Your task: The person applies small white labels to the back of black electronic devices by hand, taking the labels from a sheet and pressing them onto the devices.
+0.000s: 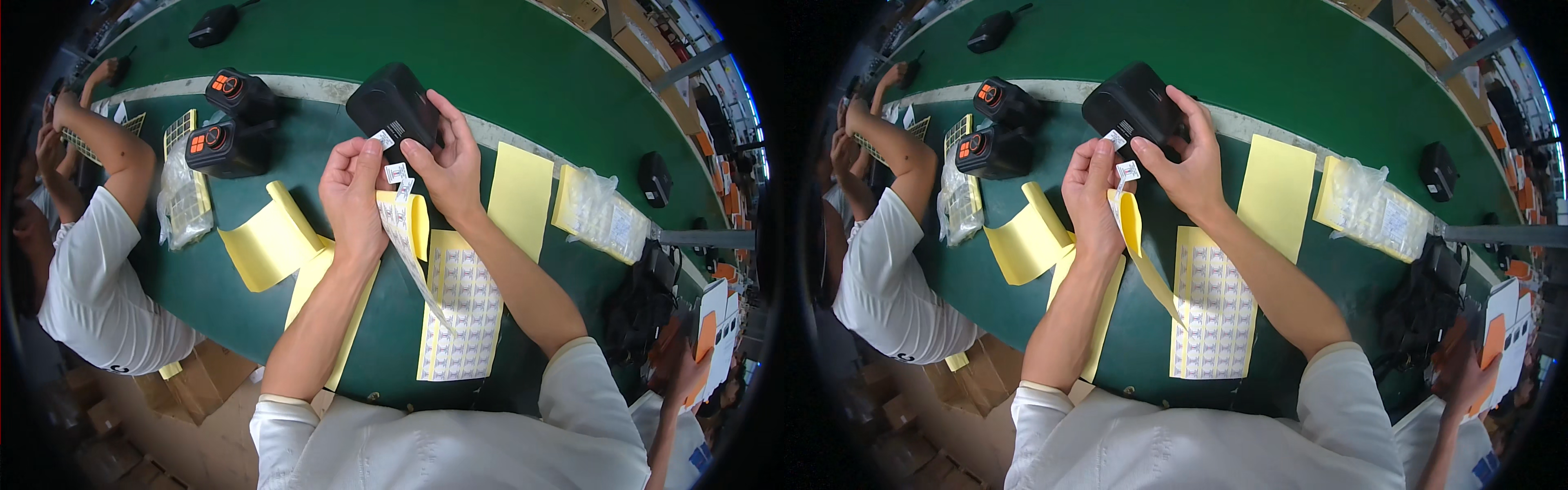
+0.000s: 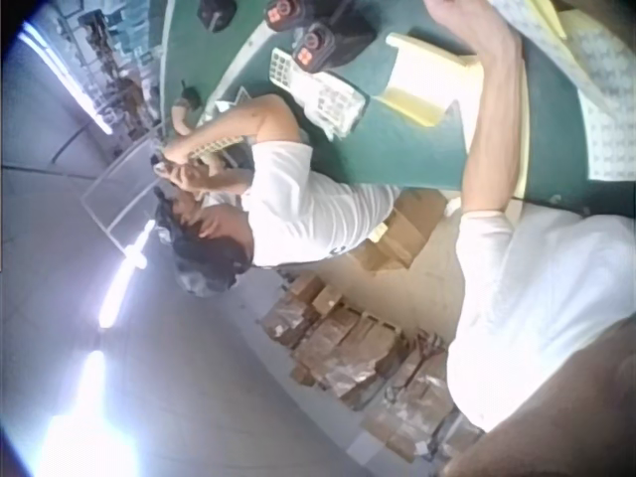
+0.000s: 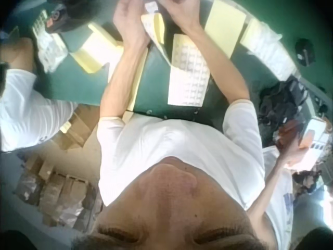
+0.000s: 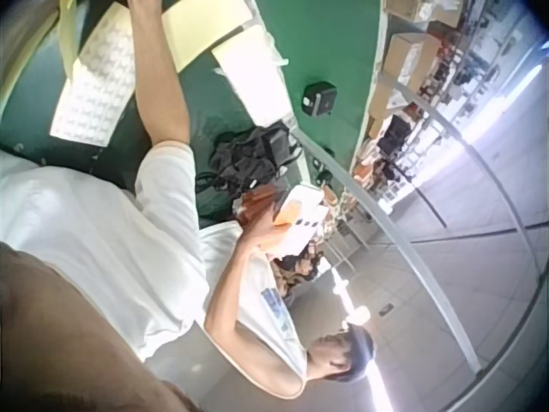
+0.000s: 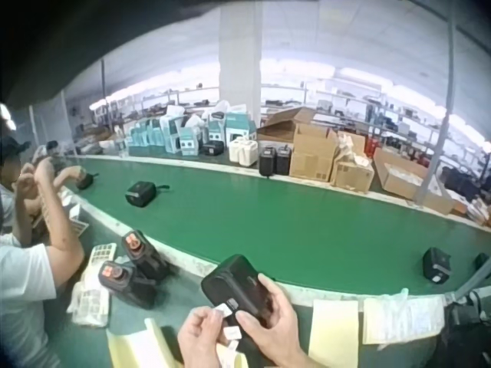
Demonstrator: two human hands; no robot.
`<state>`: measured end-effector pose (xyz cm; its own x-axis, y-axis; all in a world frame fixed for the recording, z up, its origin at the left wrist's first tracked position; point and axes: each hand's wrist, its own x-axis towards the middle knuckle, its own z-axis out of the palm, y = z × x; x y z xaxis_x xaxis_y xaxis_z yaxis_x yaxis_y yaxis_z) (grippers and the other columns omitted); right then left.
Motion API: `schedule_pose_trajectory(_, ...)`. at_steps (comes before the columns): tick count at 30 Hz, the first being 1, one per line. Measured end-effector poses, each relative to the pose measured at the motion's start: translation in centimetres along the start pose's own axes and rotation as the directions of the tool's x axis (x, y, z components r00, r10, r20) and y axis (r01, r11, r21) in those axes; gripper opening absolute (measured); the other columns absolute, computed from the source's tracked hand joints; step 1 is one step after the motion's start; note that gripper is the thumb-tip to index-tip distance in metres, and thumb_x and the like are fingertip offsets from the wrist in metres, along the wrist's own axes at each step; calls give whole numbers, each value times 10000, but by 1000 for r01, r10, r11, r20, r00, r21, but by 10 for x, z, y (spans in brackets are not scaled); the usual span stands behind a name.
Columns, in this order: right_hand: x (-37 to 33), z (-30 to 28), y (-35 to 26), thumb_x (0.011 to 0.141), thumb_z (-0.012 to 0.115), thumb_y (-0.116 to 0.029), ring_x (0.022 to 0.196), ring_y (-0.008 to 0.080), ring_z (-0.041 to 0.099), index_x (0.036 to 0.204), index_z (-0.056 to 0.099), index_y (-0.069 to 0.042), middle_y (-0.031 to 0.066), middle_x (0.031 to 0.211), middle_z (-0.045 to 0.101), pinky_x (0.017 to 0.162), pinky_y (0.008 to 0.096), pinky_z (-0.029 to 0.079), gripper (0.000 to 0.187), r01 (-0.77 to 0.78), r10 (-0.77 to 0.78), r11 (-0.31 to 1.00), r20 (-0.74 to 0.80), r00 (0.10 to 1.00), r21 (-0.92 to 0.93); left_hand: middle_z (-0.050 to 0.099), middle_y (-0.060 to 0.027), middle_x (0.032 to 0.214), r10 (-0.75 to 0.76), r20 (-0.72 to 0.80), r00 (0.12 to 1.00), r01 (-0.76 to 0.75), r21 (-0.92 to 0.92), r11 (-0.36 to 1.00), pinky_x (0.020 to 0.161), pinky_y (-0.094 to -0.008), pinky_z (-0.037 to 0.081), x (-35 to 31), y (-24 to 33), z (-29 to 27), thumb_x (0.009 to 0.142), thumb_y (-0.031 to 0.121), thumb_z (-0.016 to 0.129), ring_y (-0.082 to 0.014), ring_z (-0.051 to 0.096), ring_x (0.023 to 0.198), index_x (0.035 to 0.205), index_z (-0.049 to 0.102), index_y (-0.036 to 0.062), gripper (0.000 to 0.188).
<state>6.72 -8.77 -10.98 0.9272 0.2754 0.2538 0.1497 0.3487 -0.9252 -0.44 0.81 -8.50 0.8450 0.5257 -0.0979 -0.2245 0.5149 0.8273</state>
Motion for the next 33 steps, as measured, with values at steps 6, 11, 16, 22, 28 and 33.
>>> schedule_pose_trajectory(6, -1, 1, 4, 738, 757, -144, 1120, 219, 505, 1329, 408, 0, 126, 1257, 424, 899, 355, 490, 701, 14, -14, 1000, 0, 1000, -18, 558, -7, 683, 11, -25, 1000, -12, -15, 1000, 456, -180, 395, 1, -3, 0, 927, 194, 592, -50, 499, 522, 922, 553, 52, 147)
schedule_pose_trajectory(11, -1, 0, 4, 732, 762, -145, 1125, 219, 501, 1332, 408, -10, 126, 1263, 415, 901, 357, 489, 709, 27, -27, 999, -3, 1000, -30, 572, 4, 660, 3, -88, 996, -11, -91, 996, 438, -163, 335, 1, -2, 5, 916, 96, 597, -12, 454, 501, 907, 545, 28, 86)
schedule_pose_trajectory(16, -1, 0, 5, 734, 760, -149, 1133, 227, 499, 1333, 404, -14, 132, 1275, 404, 908, 365, 485, 710, 23, -23, 999, -3, 1000, -33, 564, -3, 686, -5, -55, 998, 1, -73, 997, 450, -172, 370, 1, -3, -1, 919, 155, 599, -33, 484, 524, 921, 553, 38, 126)
schedule_pose_trajectory(22, -1, 0, 4, 731, 762, -151, 1138, 231, 495, 1330, 402, -12, 132, 1271, 402, 909, 366, 483, 713, 19, -19, 999, -2, 1000, -33, 560, -13, 730, 8, -31, 999, -9, -30, 1000, 461, -183, 409, 1, -4, -2, 922, 207, 599, -55, 516, 549, 937, 562, 46, 166)
schedule_pose_trajectory(28, -2, -1, 4, 729, 759, -155, 1152, 236, 483, 1327, 403, -13, 137, 1282, 388, 908, 372, 487, 710, 46, -45, 996, 10, 999, -81, 565, -8, 743, 24, -57, 998, -25, -14, 1000, 478, -183, 422, 0, -5, -2, 921, 189, 599, -51, 521, 561, 925, 557, 49, 147)
schedule_pose_trajectory(33, -1, 0, 5, 721, 761, -158, 1167, 242, 471, 1322, 407, -15, 139, 1297, 375, 904, 377, 491, 712, 63, -62, 992, 13, 998, -107, 546, 12, 623, 28, -133, 991, -34, -46, 998, 442, -170, 343, 0, -2, 7, 915, 107, 598, -15, 455, 496, 887, 520, 37, 109)
